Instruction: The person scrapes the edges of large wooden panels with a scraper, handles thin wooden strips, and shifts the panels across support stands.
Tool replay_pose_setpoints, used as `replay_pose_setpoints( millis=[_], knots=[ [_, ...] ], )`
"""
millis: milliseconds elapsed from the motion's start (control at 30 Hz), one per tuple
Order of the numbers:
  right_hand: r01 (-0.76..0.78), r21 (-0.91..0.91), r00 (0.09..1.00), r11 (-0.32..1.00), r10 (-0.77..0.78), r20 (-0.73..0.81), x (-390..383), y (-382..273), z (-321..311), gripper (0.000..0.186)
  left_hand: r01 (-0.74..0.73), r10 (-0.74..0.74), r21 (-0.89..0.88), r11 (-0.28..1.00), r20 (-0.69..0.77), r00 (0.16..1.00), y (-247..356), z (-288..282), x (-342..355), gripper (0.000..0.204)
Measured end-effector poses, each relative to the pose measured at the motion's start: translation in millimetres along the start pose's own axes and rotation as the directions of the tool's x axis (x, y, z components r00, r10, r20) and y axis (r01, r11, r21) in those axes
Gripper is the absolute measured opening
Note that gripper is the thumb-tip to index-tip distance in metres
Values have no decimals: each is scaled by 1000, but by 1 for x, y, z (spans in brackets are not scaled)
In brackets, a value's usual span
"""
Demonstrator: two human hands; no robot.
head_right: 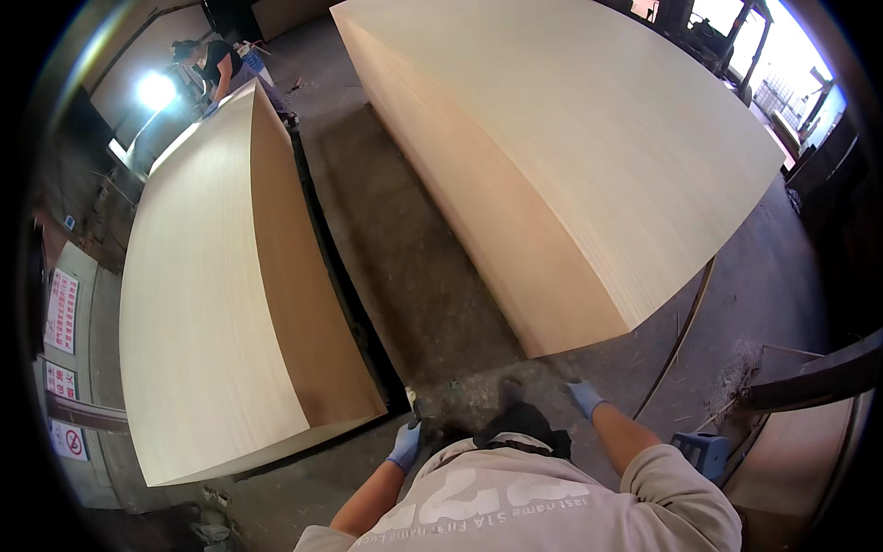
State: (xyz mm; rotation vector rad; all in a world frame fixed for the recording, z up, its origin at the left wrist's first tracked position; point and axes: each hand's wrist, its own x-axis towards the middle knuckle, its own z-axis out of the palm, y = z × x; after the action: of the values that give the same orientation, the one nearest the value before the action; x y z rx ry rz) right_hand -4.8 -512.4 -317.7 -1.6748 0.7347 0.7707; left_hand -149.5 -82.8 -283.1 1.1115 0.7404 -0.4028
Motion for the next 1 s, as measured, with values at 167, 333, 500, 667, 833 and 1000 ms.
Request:
replay_pose_setpoints(
  millis=[167,333,500,667,833,1000],
  knots=[
    [-198,405,884,893,341,-320,28,71,-190,30,303,-288,4,953,-298,910,-97,-125,-31,31],
    [-61,837,867,544,444,-225,67,14,-310,68,78,-317,-671,738,-242,917,-154,-159,-44,51],
    [-51,986,860,161,509,-38,84,-136,-382,82,-22,-190,-537,843,-336,922,-78,-3,-37,33],
    [61,676,902,735,250,-353,93,-149,-397,75,-165,69,-280,946,-321,945,13,152,-12,29],
    [-58,-52,839,997,20,-544,157,-135,-456,88,-213,127,-216,953,-354,926,-42,125,3,26],
    [-302,-765,322,570,-694,-644,105,-216,-684,85,-177,-2,-294,939,-521,853,-41,112,-30,16]
  ],
)
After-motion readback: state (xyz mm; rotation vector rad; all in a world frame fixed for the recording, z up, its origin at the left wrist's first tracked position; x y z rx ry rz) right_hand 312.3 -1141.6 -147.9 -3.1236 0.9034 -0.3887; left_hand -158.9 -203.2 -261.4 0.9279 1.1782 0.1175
